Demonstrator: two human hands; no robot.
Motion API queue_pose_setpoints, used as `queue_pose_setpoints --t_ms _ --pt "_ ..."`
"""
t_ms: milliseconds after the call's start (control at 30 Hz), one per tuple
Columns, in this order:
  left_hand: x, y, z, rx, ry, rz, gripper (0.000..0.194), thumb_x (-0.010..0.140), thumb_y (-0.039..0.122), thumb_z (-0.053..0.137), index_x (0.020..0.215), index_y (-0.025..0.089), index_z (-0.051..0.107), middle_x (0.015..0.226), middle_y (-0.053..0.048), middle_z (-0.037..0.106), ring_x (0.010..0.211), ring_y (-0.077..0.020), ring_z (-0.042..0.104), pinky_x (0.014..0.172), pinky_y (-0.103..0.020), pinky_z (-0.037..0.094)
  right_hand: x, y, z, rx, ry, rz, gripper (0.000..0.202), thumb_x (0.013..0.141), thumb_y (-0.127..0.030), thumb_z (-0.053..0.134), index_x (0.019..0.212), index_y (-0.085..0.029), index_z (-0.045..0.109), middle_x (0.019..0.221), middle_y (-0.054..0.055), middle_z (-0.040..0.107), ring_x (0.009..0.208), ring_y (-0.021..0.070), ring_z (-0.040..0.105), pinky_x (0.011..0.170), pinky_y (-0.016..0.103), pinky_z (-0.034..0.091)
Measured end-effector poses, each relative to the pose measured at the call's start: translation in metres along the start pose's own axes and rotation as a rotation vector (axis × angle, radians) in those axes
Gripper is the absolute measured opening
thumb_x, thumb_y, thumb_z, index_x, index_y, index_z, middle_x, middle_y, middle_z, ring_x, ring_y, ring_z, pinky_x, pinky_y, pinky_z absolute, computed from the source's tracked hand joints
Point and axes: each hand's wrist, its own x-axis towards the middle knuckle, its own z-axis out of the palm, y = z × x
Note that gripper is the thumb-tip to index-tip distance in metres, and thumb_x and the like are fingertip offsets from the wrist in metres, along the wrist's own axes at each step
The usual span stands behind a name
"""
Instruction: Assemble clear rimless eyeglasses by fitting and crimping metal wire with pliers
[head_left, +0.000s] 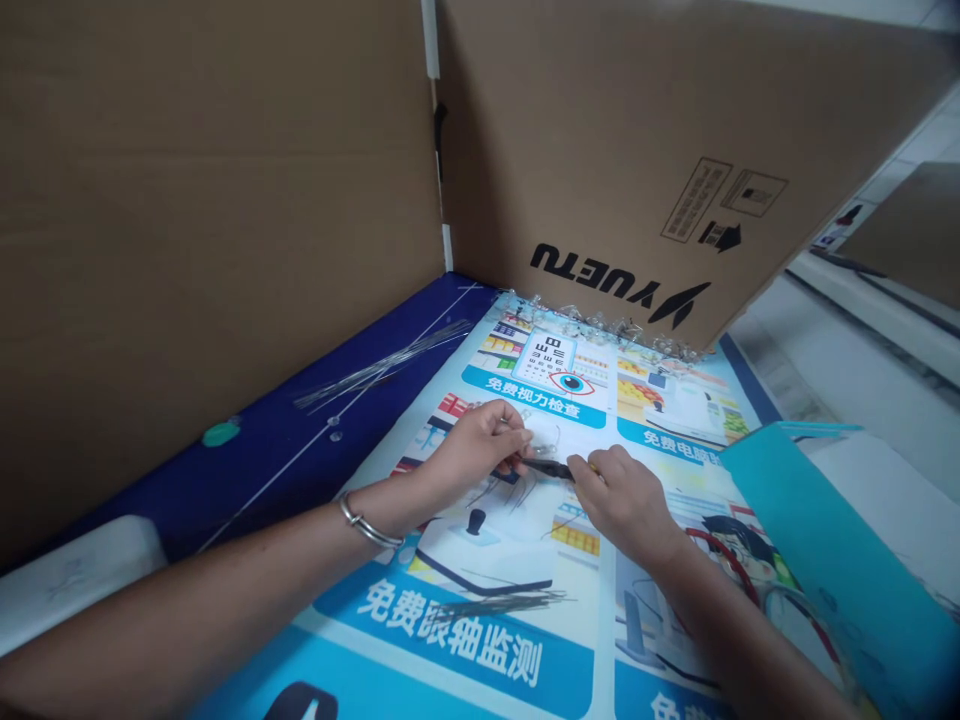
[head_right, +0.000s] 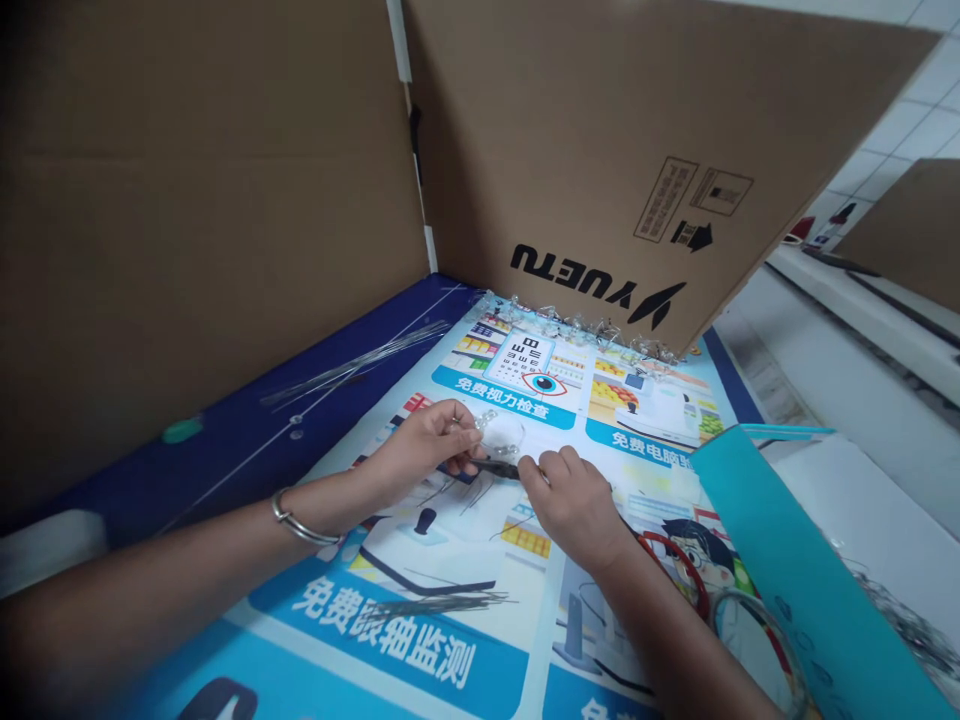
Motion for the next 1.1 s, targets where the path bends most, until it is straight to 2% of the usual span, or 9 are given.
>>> queue_pose_setpoints --t_ms 400,600,1100 --pt "0.0015 -0.0016 -0.003 0.192 0.006 0.16 0.013 0.077 0.028 0.055 0.079 0.016 0.049 0.07 -0.001 0.061 0.059 -0.01 0.058 0.053 -0.02 0.044 0.0026 -0.0019 0.0003 0.244 -0.097 0.102 0.019 0.083 -0.025 0.048 0.099 -0.02 0.057 0.082 0.005 0.055 0.081 0.0154 0.049 0.064 0.024 0.036" --pt "0.0011 -0.0008 -0.0036 0.197 0.0 0.178 0.013 0.076 0.027 0.056 0.078 0.016 0.05 0.07 -0.001 0.061 0.059 -0.0095 0.057 0.054 -0.02 0.044 0.0018 -0.0002 0.0032 0.34 -0.064 0.111 0.021 0.081 -0.027 0.05 0.1 -0.02 0.057 0.084 0.005 0.058 0.082 0.0146 0.051 0.065 0.023 0.04" --pt "0.0007 -0.0058 -0.0019 0.214 -0.016 0.175 0.011 0.074 0.027 0.057 0.077 0.017 0.051 0.071 0.0 0.06 0.058 -0.0092 0.057 0.053 -0.019 0.044 0.0013 0.001 0.0046 0.464 -0.111 0.126 0.021 0.081 -0.027 0.051 0.1 -0.022 0.056 0.083 0.003 0.058 0.081 0.0138 0.053 0.067 0.022 0.041"
